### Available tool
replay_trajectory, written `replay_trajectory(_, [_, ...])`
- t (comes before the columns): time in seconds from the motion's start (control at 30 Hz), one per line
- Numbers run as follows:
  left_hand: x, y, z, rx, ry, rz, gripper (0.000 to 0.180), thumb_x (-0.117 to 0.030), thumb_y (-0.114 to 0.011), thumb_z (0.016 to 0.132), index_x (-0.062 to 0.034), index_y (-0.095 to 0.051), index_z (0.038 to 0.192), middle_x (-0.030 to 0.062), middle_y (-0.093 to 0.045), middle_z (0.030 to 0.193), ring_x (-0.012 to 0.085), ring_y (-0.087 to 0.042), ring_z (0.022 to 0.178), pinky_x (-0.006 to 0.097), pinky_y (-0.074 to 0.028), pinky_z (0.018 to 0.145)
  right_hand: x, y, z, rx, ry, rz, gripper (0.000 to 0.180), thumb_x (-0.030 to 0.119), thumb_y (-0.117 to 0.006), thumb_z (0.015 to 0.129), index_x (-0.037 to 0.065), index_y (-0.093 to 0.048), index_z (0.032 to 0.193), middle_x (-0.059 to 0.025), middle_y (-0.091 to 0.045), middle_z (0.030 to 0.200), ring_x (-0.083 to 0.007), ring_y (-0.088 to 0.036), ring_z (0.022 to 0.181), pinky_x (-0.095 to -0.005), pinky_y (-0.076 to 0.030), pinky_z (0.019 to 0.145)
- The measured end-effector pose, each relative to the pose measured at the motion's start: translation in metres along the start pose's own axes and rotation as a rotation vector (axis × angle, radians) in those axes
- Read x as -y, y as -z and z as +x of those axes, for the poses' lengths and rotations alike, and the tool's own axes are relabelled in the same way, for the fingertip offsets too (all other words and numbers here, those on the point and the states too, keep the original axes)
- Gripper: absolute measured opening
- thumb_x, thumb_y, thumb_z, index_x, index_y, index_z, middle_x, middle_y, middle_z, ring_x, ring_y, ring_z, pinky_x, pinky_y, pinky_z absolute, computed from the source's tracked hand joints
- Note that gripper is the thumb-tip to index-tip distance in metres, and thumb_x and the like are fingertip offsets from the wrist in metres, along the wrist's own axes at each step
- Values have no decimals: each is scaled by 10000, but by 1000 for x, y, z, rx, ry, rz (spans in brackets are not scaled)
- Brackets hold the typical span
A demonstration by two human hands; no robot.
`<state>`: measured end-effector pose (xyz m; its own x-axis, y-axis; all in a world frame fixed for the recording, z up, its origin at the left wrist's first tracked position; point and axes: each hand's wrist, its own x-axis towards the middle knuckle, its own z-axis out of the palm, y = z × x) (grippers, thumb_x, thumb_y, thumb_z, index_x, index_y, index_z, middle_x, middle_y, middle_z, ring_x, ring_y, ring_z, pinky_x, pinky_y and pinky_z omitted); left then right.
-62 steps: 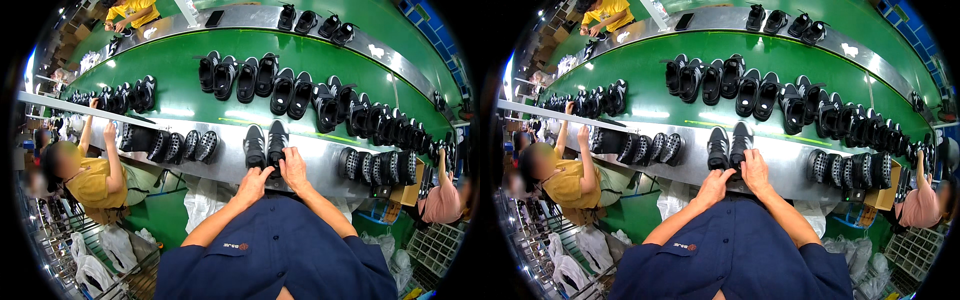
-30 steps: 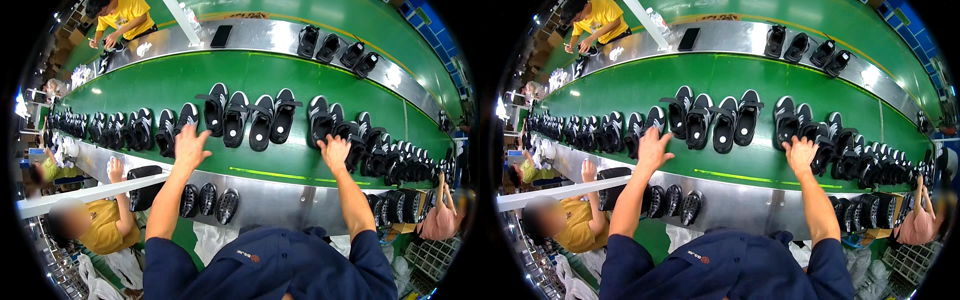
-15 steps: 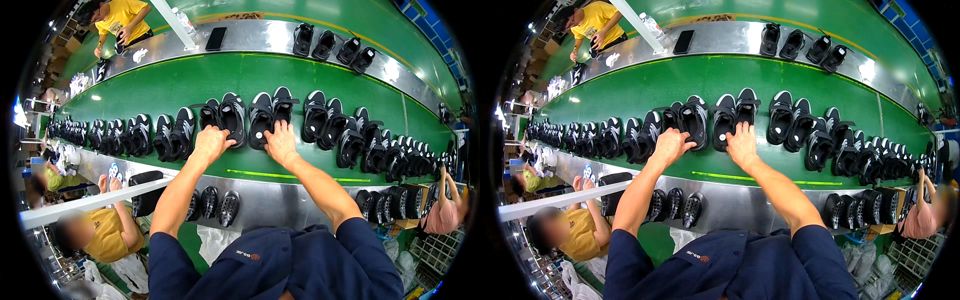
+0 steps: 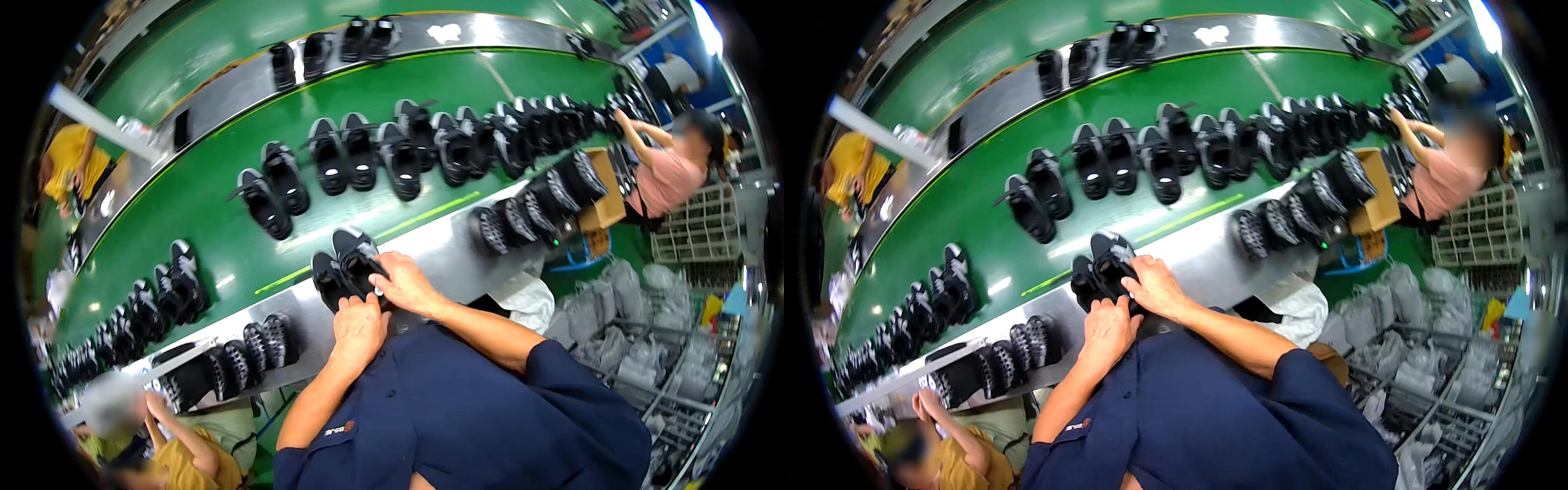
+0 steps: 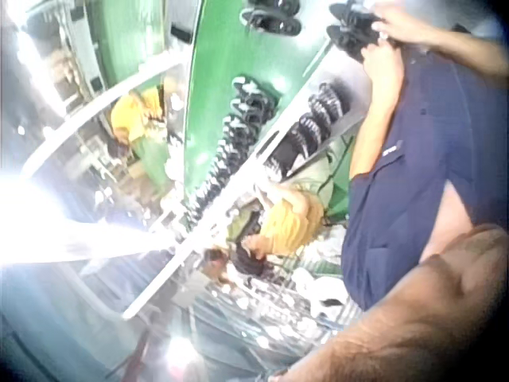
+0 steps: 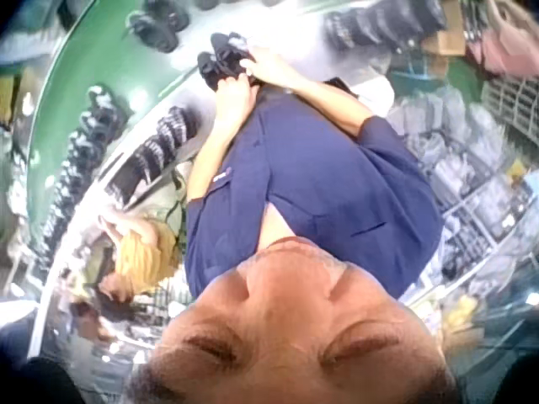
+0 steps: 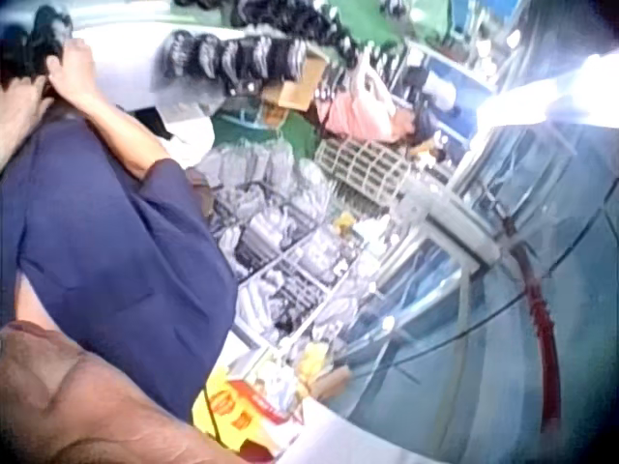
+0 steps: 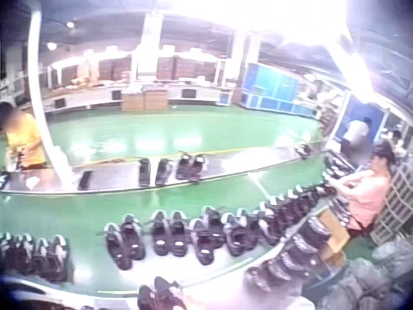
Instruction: The person fastens the Velcro straps on several black sneakers, handling them one at a time and placing them on a conveyor belt.
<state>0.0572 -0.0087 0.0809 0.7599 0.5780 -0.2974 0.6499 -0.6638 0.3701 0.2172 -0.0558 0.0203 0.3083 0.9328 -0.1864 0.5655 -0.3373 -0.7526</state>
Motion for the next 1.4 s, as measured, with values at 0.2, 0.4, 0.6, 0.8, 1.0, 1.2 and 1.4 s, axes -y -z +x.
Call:
replay_trajectory(0.2, [-10,-61,-15,22,-18,-174,546,-254,-768,871,-38,-619,1349,266,-675,1103,440,-619,1021,514,-530,884,-54,57,-88,-435,-319,304,415,280,-724,927,-34,-651,1187,-199,-653,1058,-352,-634,1017,-452,-513,921])
replay_trajectory(0.4, [-32,-22,21,-516,11,1,398,-194,-812,847,12,-623,1130,193,-644,981,395,-644,925,475,-546,752,-158,168,-119,-725,-515,-711,580,514,-688,946,-12,-601,1176,-196,-627,1089,-384,-606,1079,-508,-529,865])
replay_trajectory(0.6, [-5,-67,59,-250,-61,98,204,-137,-736,869,-4,-636,987,207,-660,925,402,-670,899,500,-553,747,-188,195,-110,-490,-436,-866,505,525,-671,949,25,-622,1007,-154,-663,1019,-356,-647,997,-481,-564,787])
replay_trajectory(0.8, [7,-69,77,-200,-157,-112,190,-152,-696,919,26,-643,956,237,-682,970,443,-636,966,534,-515,844,-79,179,-129,-321,-98,-450,436,440,-704,949,21,-607,877,-183,-662,813,-410,-672,779,-512,-544,715])
replay_trajectory(1.0, [11,-66,101,57,-244,-279,265,-174,-676,943,87,-638,922,307,-676,949,494,-663,933,534,-529,836,-15,103,-98,189,-95,-302,406,366,-725,922,-38,-694,900,-308,-690,814,-477,-697,819,-530,-549,730])
replay_trajectory(1.2, [-18,-68,126,-40,-516,-332,195,-148,-678,909,45,-651,890,264,-655,871,470,-614,881,513,-494,807,-51,33,-61,-100,-18,-467,314,265,-697,931,-45,-661,893,-272,-707,796,-450,-717,746,-524,-573,660])
replay_trajectory(1.4, [-30,-95,104,-384,-332,-421,244,-60,-711,846,-20,-625,1071,215,-603,1030,429,-557,995,499,-486,874,-67,-1,-55,-176,-137,-520,155,128,-624,911,-22,-641,943,-248,-716,917,-421,-729,816,-501,-591,726])
